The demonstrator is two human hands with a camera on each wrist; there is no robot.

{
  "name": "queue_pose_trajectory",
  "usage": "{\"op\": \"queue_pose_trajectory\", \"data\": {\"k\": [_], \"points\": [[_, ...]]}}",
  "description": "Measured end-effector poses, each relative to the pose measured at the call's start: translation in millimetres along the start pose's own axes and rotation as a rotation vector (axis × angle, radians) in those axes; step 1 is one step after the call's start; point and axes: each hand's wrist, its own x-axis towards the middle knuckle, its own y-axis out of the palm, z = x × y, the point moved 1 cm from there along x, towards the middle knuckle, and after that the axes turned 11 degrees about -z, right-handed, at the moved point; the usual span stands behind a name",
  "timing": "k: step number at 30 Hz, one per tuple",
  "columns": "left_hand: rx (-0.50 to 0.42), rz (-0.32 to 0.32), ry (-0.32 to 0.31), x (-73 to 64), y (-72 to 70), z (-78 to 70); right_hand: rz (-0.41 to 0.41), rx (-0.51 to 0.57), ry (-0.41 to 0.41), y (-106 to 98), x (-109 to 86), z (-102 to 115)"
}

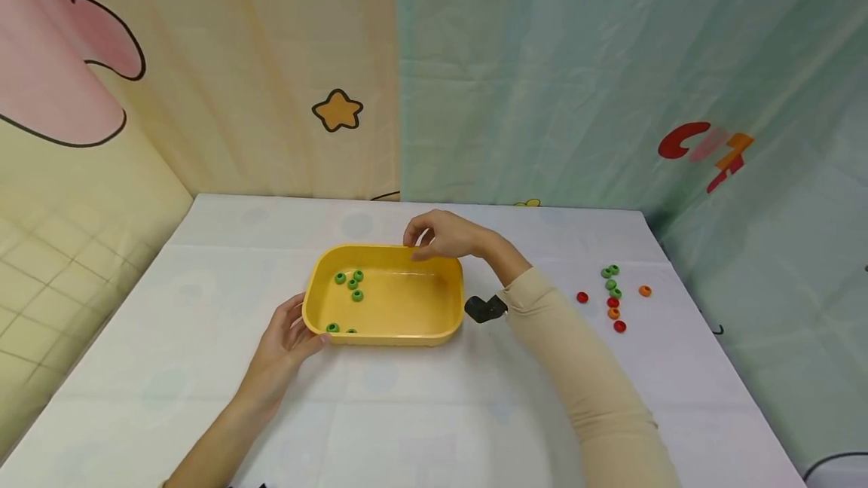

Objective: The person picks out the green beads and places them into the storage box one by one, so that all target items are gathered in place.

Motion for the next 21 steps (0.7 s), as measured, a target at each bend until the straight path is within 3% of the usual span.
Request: {"op": "queue_pose_trajectory", "data": {"k": [21], "points": [[-0.011, 0.008, 0.007, 1.3, -1.0, 1.6, -0.089, 0.000, 0.129, -29, -38.4, -35]]}}
